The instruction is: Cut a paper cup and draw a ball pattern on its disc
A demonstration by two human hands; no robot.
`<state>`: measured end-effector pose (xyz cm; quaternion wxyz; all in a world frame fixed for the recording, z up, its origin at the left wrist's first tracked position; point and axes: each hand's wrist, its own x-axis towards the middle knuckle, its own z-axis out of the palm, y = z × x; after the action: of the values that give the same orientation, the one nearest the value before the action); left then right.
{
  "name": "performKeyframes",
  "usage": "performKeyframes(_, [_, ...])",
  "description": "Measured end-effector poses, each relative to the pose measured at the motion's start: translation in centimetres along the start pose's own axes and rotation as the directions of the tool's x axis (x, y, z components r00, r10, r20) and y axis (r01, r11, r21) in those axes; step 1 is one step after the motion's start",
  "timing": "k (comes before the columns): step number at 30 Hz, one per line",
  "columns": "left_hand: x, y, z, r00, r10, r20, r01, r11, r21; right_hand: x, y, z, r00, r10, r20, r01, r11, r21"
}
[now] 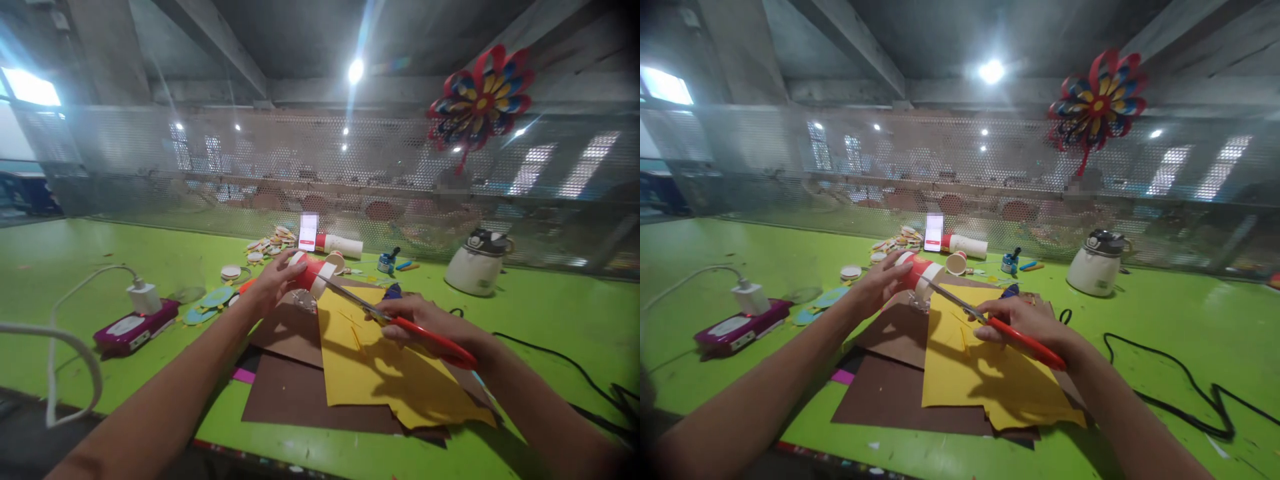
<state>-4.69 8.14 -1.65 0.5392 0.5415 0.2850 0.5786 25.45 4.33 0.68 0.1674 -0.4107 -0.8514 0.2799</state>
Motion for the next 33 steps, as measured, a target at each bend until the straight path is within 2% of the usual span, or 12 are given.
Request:
performKeyframes(5, [0.1,-0.1,-0.2,1.0,0.028,0.014,-0.027,0.998,-0.065,0.2,-1.1,0.9,1.0,0.027,-0.003,-0.027,0.999,0.031])
performKeyframes(11, [0.0,0.3,-0.2,0.998,0.064,-0.007,-0.064,0.995,-0.078,0.3,-0.2,1.5,0.997,-0.006,-0.081,-0.002,0.995,-0.102])
performKeyframes(17, [-0.3,0.5,0.4,0.997,0.071,-0.027,-0.074,0.993,-0.087,0.3,-0.6,2.5,1.0,0.03,-0.002,-0.029,0.986,0.164])
performKeyframes(26, [-0.3,0.4,0.5,0.999,0.048,0.003,-0.048,0.995,-0.087,0.3,-1.5,2.7,0.999,0.018,-0.038,-0.015,0.996,0.085])
performKeyframes(33, [-0.2,0.3,0.1,0.997,0.057,0.052,-0.052,0.995,-0.09,0.5,-0.7,3.4,0.999,0.036,0.01,-0.038,0.981,0.188])
